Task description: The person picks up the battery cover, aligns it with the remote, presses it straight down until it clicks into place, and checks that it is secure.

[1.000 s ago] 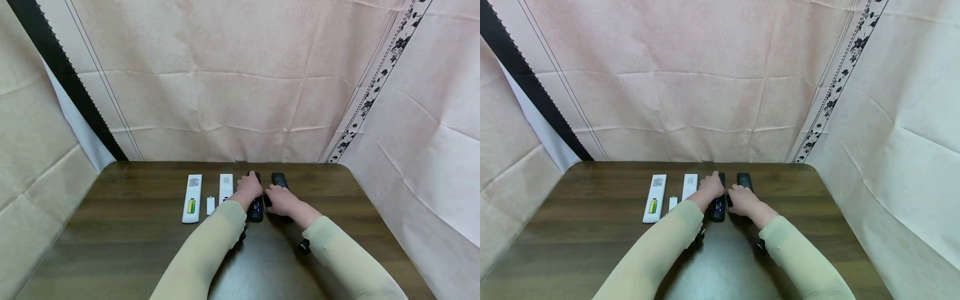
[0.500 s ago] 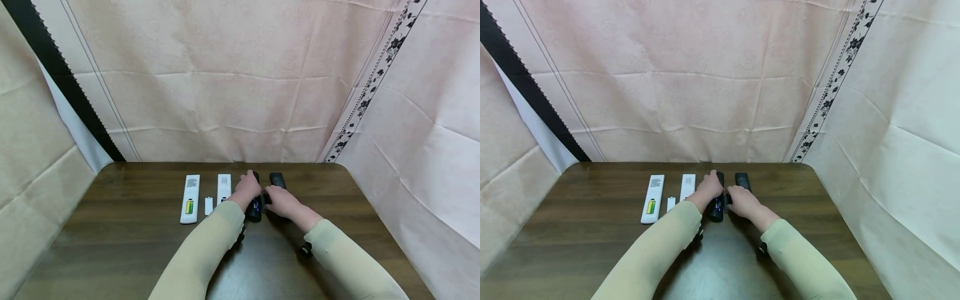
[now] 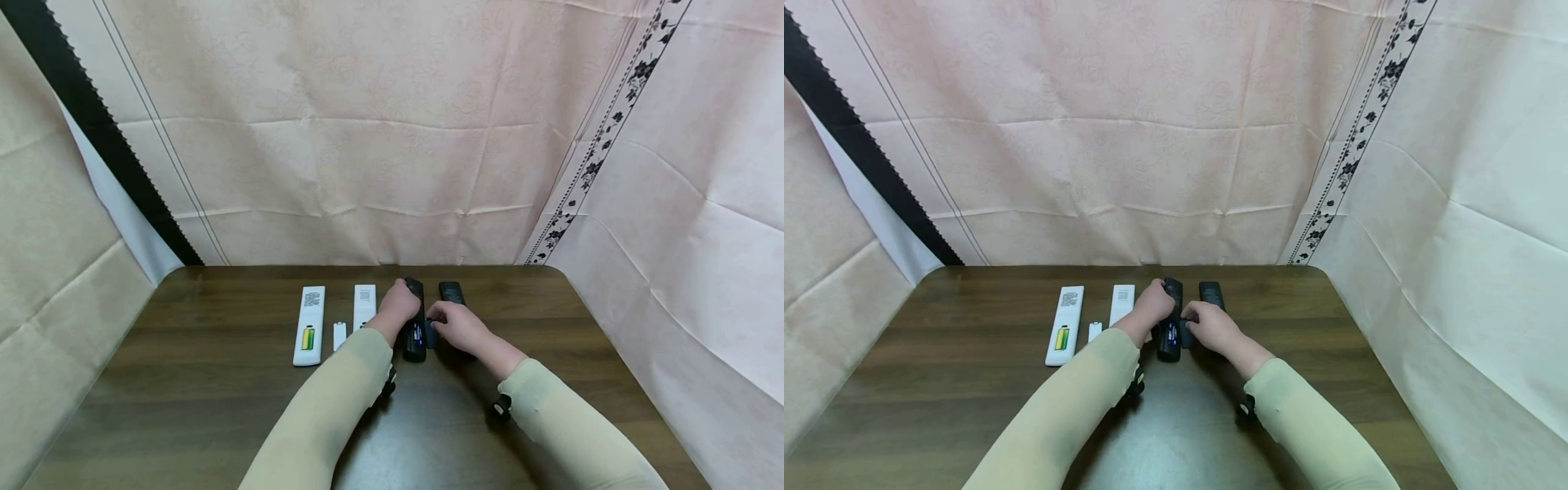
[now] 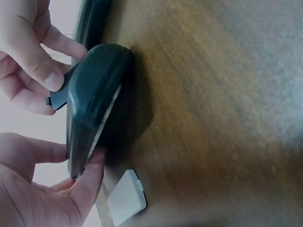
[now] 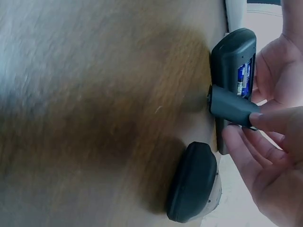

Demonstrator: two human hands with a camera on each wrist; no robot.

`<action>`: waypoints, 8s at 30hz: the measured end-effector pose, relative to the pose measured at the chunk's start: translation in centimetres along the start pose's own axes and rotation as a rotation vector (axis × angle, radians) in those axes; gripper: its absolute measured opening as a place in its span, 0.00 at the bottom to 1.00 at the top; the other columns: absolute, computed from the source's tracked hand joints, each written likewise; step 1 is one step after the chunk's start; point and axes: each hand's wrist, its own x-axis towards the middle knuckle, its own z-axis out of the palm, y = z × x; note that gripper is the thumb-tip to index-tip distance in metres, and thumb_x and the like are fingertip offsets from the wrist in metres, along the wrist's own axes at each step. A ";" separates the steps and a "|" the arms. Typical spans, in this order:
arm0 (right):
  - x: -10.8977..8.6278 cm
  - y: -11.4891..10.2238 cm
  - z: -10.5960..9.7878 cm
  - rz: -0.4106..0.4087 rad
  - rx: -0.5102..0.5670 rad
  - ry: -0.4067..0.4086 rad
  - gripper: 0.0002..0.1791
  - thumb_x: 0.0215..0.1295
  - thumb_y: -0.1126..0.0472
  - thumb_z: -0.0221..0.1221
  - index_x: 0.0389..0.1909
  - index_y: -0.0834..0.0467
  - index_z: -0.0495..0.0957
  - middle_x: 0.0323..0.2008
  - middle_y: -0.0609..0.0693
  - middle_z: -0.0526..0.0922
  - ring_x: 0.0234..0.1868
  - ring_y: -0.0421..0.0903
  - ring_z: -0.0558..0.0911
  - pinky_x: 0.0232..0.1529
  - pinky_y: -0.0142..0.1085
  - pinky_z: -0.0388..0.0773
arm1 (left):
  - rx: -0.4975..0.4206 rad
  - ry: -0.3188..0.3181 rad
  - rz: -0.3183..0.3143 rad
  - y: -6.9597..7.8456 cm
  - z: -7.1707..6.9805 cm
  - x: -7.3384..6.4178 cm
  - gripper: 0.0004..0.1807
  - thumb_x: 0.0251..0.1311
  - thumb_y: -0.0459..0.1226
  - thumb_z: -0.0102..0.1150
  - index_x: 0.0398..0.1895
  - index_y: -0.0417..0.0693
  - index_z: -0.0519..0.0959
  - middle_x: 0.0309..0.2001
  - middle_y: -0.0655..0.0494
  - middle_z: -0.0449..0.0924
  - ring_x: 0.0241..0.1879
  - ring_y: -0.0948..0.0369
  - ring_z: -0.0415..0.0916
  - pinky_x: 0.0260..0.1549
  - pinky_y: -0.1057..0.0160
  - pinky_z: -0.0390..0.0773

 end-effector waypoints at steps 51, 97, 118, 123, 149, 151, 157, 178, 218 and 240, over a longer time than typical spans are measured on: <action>-3.3 -0.8 -1.6 0.110 0.347 0.082 0.09 0.71 0.65 0.57 0.48 0.55 0.81 0.42 0.53 0.82 0.36 0.46 0.84 0.41 0.47 0.83 | -0.615 -0.015 0.123 -1.4 -0.6 -1.0 0.31 0.68 0.33 0.56 0.71 0.63 0.60 0.59 0.46 0.75 0.50 0.47 0.78 0.39 0.50 0.82; -2.7 -1.6 0.0 0.077 0.392 0.126 0.08 0.70 0.66 0.59 0.46 0.53 0.82 0.42 0.53 0.82 0.36 0.45 0.84 0.40 0.46 0.84 | -0.641 -0.030 0.153 -0.9 -0.8 -1.5 0.30 0.68 0.33 0.57 0.69 0.64 0.61 0.61 0.46 0.73 0.48 0.49 0.79 0.34 0.53 0.84; -2.4 -1.6 0.1 0.063 0.284 0.168 0.09 0.68 0.64 0.61 0.45 0.51 0.84 0.40 0.49 0.78 0.36 0.47 0.79 0.34 0.37 0.83 | -0.635 -0.009 0.170 -0.9 -0.7 -1.9 0.30 0.68 0.33 0.58 0.69 0.66 0.61 0.61 0.45 0.71 0.47 0.48 0.79 0.34 0.53 0.83; -2.2 -1.5 0.3 0.055 0.251 0.187 0.08 0.67 0.64 0.62 0.45 0.51 0.84 0.38 0.49 0.78 0.34 0.46 0.78 0.32 0.37 0.82 | -0.646 -0.016 0.174 -0.9 -0.7 -2.0 0.31 0.68 0.33 0.58 0.69 0.64 0.61 0.61 0.45 0.71 0.47 0.48 0.79 0.34 0.53 0.83; -2.1 -1.6 0.4 0.079 0.230 0.192 0.06 0.66 0.63 0.63 0.42 0.52 0.82 0.36 0.49 0.77 0.33 0.47 0.77 0.31 0.37 0.80 | -0.646 -0.017 0.169 -1.0 -0.7 -2.1 0.30 0.68 0.34 0.59 0.68 0.66 0.62 0.60 0.47 0.73 0.46 0.50 0.80 0.33 0.54 0.84; -2.1 -1.7 0.3 0.083 0.246 0.192 0.09 0.66 0.63 0.64 0.45 0.53 0.81 0.37 0.50 0.77 0.34 0.47 0.77 0.31 0.38 0.80 | -0.647 -0.021 0.172 -1.0 -0.8 -2.2 0.30 0.68 0.34 0.58 0.68 0.66 0.62 0.60 0.47 0.73 0.46 0.49 0.80 0.34 0.54 0.84; -1.9 -1.3 0.0 0.100 0.350 0.212 0.27 0.65 0.62 0.64 0.64 0.57 0.68 0.45 0.55 0.75 0.39 0.51 0.78 0.34 0.40 0.80 | -0.675 -0.045 0.180 -0.8 -1.2 -2.4 0.30 0.68 0.34 0.58 0.69 0.66 0.61 0.60 0.47 0.73 0.47 0.49 0.80 0.34 0.53 0.83; -3.2 -3.7 -2.1 0.149 0.596 0.077 0.34 0.72 0.63 0.56 0.76 0.56 0.55 0.48 0.62 0.75 0.42 0.55 0.80 0.44 0.56 0.80 | -0.698 -0.081 0.173 -0.4 -1.6 -2.6 0.31 0.68 0.35 0.58 0.68 0.69 0.61 0.60 0.48 0.72 0.45 0.49 0.81 0.34 0.53 0.84; -2.2 -0.1 0.3 0.144 0.565 0.229 0.24 0.71 0.63 0.56 0.67 0.59 0.68 0.45 0.59 0.78 0.39 0.55 0.81 0.37 0.46 0.83 | -0.630 -0.027 0.097 -0.7 -0.5 -2.2 0.31 0.66 0.32 0.56 0.70 0.59 0.62 0.60 0.44 0.71 0.48 0.47 0.78 0.30 0.53 0.83; -3.2 0.9 -0.1 0.160 0.567 0.249 0.20 0.72 0.63 0.56 0.62 0.63 0.71 0.43 0.57 0.78 0.39 0.52 0.80 0.36 0.41 0.82 | -0.484 -0.082 -0.064 -2.2 1.2 1.1 0.33 0.71 0.29 0.49 0.77 0.51 0.58 0.72 0.40 0.60 0.61 0.45 0.70 0.40 0.52 0.83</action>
